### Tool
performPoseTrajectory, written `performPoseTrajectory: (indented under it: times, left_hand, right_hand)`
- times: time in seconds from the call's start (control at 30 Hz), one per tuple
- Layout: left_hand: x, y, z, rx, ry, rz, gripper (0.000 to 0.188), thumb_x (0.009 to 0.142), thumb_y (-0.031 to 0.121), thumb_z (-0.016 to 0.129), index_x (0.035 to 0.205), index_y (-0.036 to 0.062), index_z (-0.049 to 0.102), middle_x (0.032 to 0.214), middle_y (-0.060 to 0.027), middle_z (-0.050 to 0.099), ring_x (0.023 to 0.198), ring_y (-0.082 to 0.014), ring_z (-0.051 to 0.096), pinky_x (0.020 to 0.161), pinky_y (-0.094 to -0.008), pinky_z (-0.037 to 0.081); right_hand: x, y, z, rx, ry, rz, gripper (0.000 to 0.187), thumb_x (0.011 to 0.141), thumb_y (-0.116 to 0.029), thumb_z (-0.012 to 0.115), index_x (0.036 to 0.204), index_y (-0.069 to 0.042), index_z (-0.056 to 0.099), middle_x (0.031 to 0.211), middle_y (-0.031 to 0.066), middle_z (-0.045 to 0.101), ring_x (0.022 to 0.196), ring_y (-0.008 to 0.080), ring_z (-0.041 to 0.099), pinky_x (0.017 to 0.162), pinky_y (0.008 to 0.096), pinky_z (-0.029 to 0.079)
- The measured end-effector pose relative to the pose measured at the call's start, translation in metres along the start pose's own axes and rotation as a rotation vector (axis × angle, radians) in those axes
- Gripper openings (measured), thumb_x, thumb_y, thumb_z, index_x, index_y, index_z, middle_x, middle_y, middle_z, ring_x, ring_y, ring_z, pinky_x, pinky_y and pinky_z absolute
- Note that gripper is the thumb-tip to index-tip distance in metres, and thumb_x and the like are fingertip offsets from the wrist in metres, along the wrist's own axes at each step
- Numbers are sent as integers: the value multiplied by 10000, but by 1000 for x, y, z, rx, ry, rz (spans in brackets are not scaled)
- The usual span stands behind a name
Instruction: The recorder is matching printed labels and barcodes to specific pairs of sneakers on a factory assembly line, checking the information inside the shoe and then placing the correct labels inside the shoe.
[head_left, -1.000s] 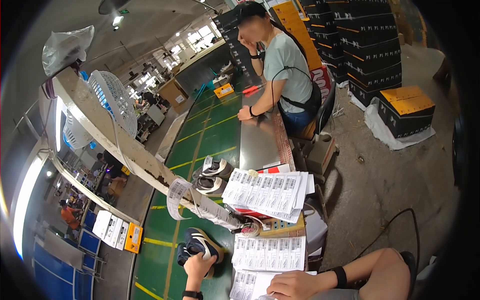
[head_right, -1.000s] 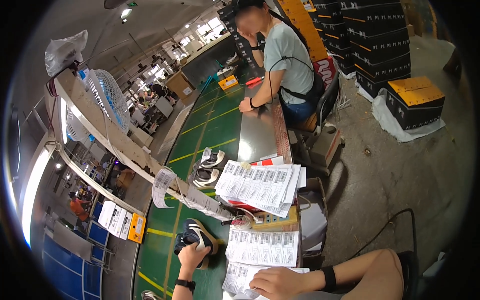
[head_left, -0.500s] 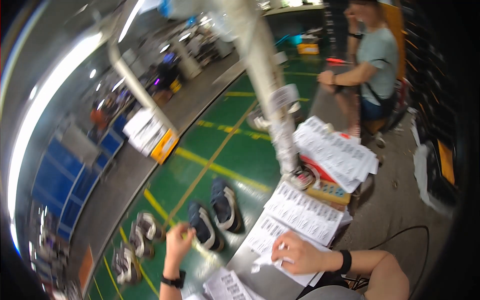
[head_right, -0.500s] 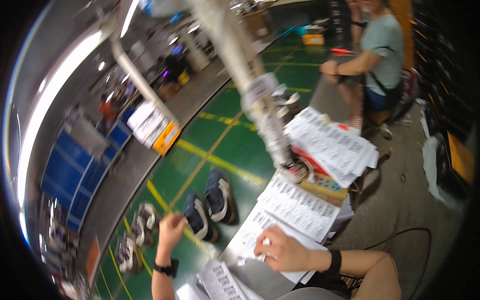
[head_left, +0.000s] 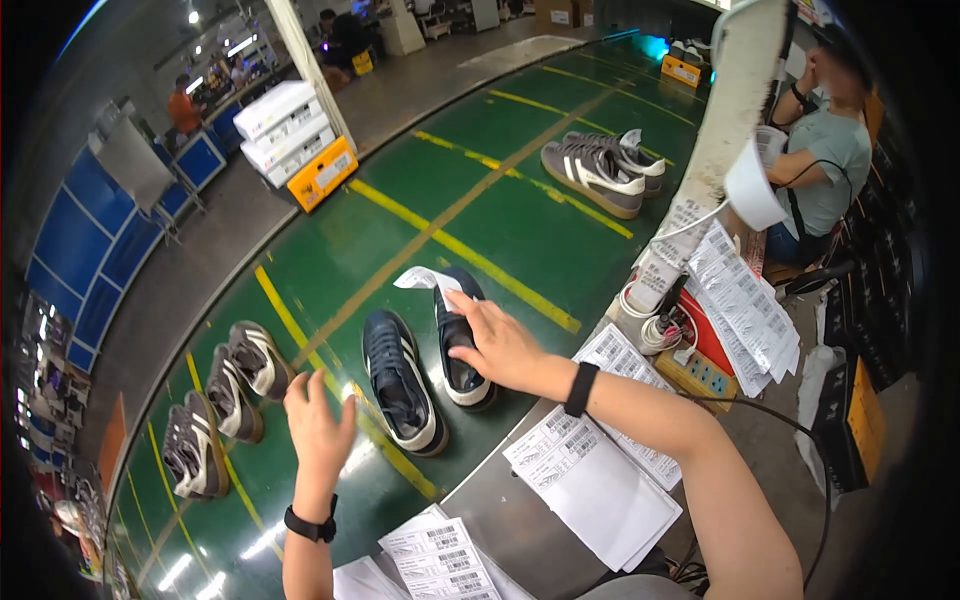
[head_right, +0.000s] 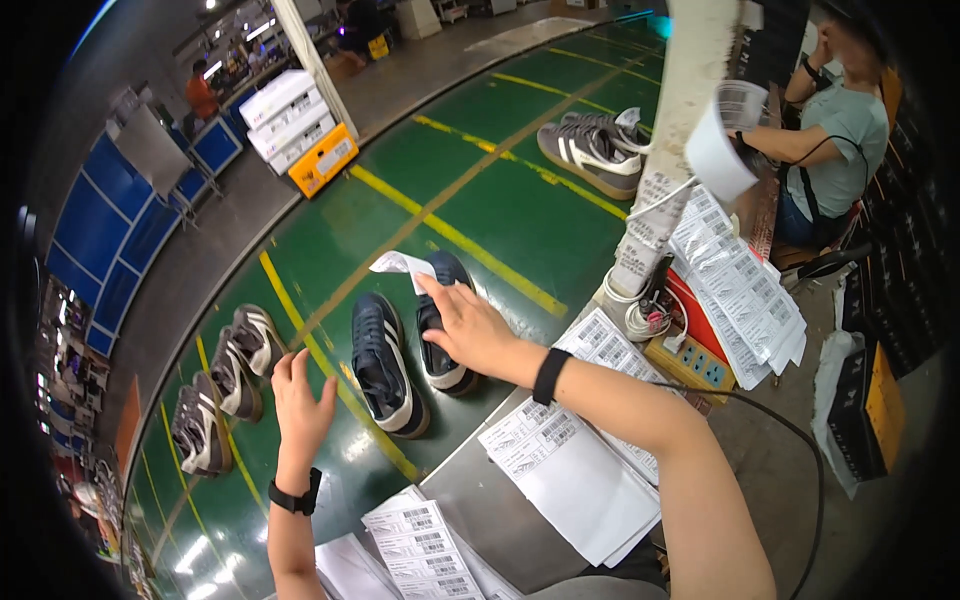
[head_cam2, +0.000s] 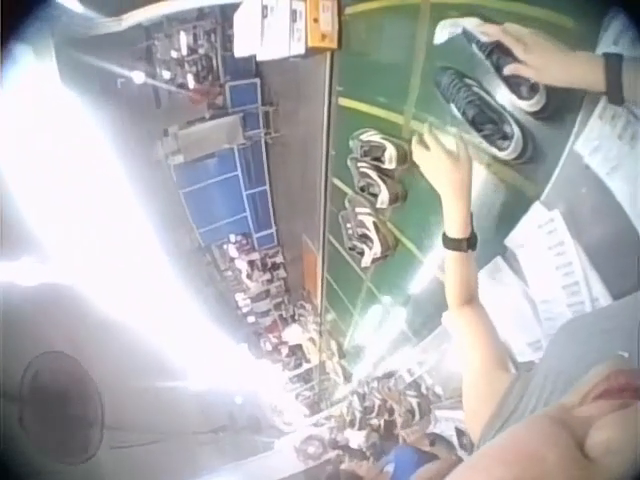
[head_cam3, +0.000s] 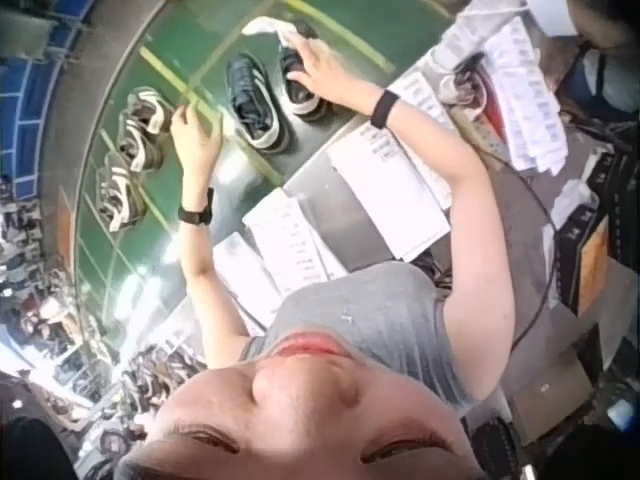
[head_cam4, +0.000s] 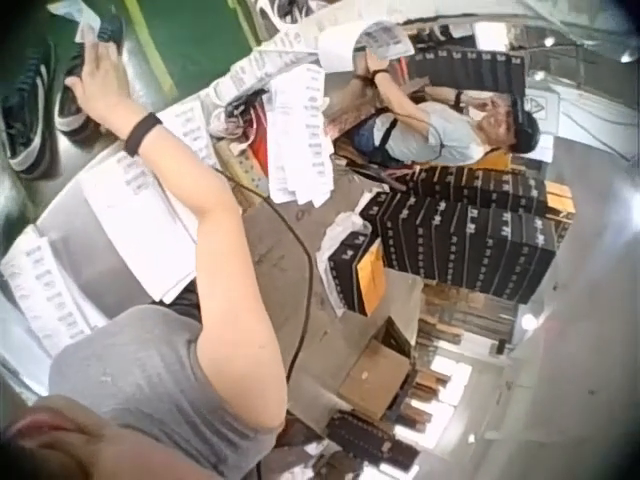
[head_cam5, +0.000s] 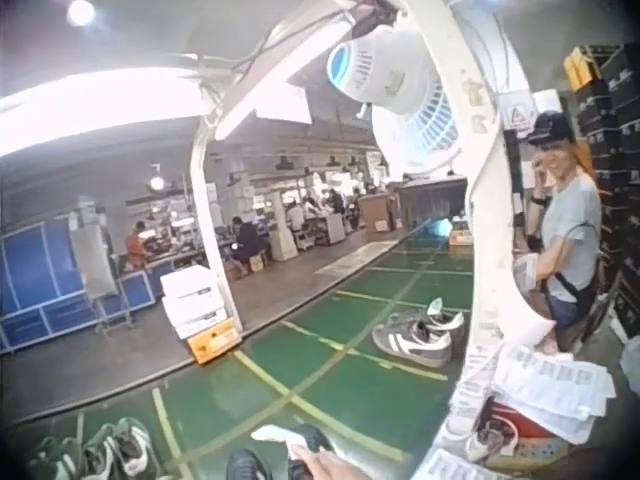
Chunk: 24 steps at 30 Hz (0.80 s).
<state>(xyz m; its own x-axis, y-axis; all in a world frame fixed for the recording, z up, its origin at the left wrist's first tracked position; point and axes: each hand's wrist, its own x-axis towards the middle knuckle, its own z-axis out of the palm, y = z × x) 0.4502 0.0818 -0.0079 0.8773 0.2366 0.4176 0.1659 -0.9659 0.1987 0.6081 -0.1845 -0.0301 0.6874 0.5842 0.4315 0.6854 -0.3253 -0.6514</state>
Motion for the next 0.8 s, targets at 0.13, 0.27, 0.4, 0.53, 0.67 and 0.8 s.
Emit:
performPoseTrajectory:
  times: [0.13,0.27,0.4,0.53,0.67,0.8]
  left_hand:
    - [0,102,-33,-369,-285,215,496,771,266,792,1189,68,611,1234,-189,581,814,-319,693,696,-396,570]
    - [1,139,-19,-410,-316,333,614,750,395,792,1214,52,582,1325,-226,528,693,-331,700,587,-391,579]
    - [4,152,-53,-685,-421,286,457,656,398,857,852,35,659,1109,-128,651,678,-280,684,585,-357,564]
    - [-6,169,-70,-897,-514,163,433,618,299,882,608,63,520,618,-44,559,465,-191,533,428,-286,393]
    - [-1,168,-68,-831,-589,225,439,630,322,877,612,64,522,746,-78,637,495,-179,550,459,-269,419]
    - [-14,145,-47,-983,-230,301,418,649,344,871,709,51,580,1150,-203,651,588,-158,594,511,-263,464]
  right_hand:
    - [22,21,8,-182,135,-306,612,777,-23,723,1344,-40,491,898,163,597,820,342,600,743,404,502]
    - [34,16,3,-46,114,-330,588,786,29,666,1338,-85,497,782,144,628,737,340,646,664,429,529]
    - [23,-57,-39,300,-195,56,641,798,80,573,1398,-94,427,707,157,690,661,258,706,645,326,524]
    - [23,-63,-56,510,-481,392,674,800,100,584,1421,-99,414,597,9,610,548,29,509,548,202,379]
    - [18,-52,-53,627,-442,497,657,808,104,579,1419,-68,407,549,-44,513,558,8,436,542,194,330]
    - [14,-59,-69,376,-90,-13,717,728,135,590,1416,-6,447,1550,201,367,812,130,705,758,232,524]
